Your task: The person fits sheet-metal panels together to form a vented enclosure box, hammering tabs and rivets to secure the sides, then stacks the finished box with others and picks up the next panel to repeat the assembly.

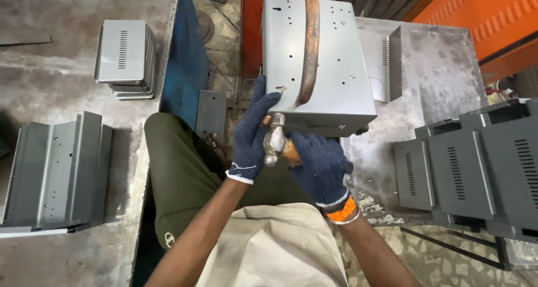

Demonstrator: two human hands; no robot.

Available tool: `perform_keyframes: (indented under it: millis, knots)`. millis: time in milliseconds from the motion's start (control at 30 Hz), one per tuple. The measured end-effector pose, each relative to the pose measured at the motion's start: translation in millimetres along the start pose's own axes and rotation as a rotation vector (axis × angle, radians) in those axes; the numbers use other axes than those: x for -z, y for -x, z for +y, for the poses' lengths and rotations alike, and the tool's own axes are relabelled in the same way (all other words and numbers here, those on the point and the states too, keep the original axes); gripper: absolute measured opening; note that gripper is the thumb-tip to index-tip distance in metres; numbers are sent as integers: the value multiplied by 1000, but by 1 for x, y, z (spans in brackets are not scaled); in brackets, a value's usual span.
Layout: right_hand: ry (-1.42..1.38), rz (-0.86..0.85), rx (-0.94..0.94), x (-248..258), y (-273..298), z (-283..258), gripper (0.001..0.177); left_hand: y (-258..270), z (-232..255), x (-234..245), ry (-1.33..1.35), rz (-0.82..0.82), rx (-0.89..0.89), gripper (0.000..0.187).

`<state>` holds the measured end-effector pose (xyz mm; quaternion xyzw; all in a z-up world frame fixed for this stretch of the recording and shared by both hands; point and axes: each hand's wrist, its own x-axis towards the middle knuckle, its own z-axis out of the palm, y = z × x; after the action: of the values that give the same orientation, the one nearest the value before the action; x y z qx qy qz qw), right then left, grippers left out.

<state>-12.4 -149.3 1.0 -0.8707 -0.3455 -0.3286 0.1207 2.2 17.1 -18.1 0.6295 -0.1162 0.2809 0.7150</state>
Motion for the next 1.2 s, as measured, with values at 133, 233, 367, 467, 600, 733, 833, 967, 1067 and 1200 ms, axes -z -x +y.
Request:
perform_keyframes:
  millis: [133, 233, 367, 467, 600, 733, 833, 967, 1067, 1200]
  knots:
    - [-87, 110, 67, 10, -6, -4, 30, 4, 0, 1, -20, 4, 20, 36]
    - [-58, 84, 92, 10, -12, -6, 29, 4, 7, 2, 14, -10, 11, 38]
    - [-139, 70, 46, 11, -12, -2, 26, -2, 12, 3, -7, -8, 4, 36]
    - [-131, 42, 45, 10, -11, 1, 27, 6, 3, -2, -23, 26, 13, 36]
    - [-130, -35, -90, 18, -23, -14, 31, 1, 14, -9, -70, 117, -24, 32]
    - [-284, -22, -214, 49, -36, -31, 36, 0, 14, -13, -35, 164, -27, 31]
    - [-338, -36, -323, 87, -57, -46, 37, 8, 18, -17, -73, 181, -8, 30]
    - [-266, -124, -353, 121, -87, -55, 48, 15, 10, -17, -137, 173, 0, 54]
    - [-196, -217, -338, 112, -92, -52, 39, 16, 9, -18, -169, 194, 3, 48]
    - [-84, -278, -263, 120, -100, -53, 30, 14, 4, -17, -150, 207, -38, 48]
